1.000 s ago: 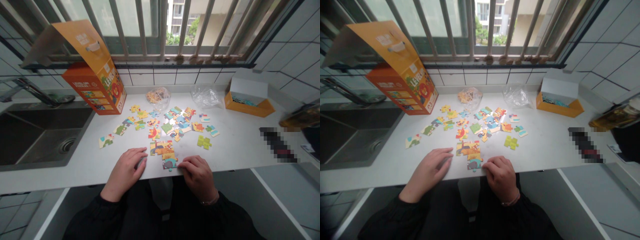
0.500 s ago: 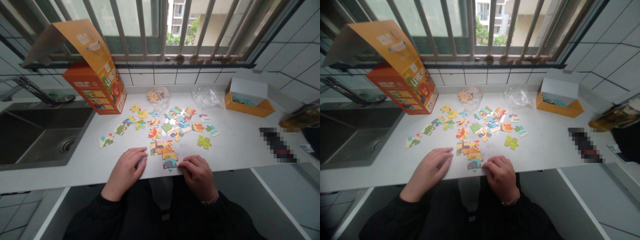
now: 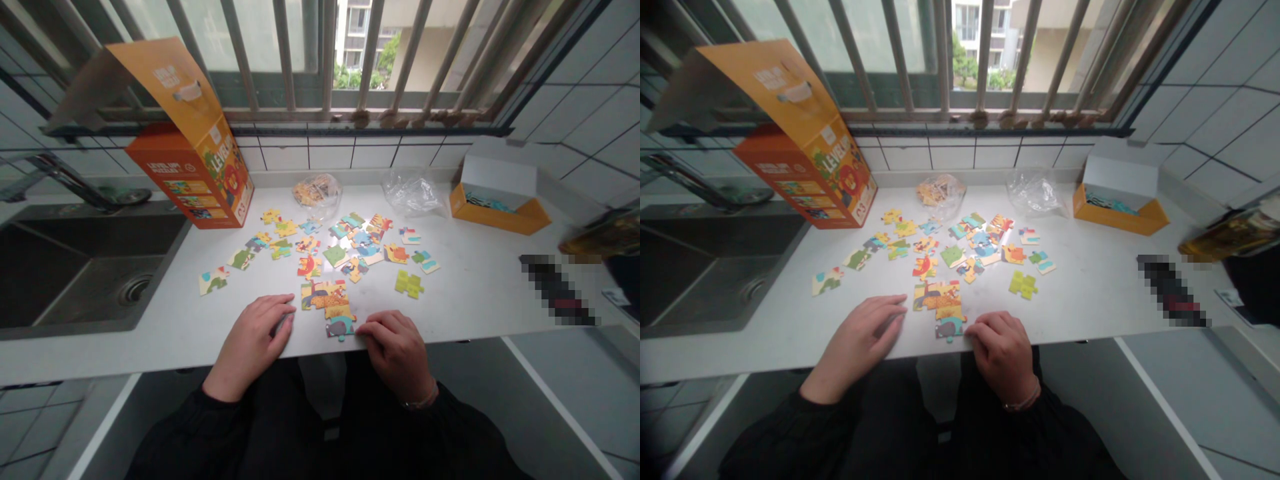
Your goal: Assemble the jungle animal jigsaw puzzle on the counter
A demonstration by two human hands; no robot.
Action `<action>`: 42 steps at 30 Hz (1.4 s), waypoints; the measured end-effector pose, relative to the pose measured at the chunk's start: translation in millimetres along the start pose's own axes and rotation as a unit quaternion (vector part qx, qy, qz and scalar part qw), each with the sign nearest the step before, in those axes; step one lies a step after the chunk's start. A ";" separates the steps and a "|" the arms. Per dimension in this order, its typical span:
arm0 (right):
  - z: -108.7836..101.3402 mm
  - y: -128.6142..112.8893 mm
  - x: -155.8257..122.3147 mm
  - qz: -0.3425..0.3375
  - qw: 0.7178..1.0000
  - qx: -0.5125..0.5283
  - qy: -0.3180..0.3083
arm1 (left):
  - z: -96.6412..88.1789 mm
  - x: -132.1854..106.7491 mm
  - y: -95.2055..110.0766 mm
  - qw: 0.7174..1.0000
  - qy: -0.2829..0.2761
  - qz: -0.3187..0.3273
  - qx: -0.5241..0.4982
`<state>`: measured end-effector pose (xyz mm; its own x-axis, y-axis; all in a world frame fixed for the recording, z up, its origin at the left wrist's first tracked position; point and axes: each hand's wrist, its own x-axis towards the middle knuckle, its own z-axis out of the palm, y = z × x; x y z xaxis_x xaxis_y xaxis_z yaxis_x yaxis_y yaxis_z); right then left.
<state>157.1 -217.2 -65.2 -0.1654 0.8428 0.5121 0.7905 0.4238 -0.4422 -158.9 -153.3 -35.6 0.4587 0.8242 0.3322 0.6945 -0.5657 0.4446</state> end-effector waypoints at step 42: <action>-0.4 -0.5 0.3 0.011 1.000 -0.002 -0.005 | -3.1 1.8 3.9 1.000 -0.004 -0.005 -0.002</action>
<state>156.9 -217.3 -64.5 -0.1549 0.8551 0.4948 0.7958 0.4048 -0.4504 -157.1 -154.2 -30.7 0.4562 0.8295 0.3222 0.6961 -0.5582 0.4515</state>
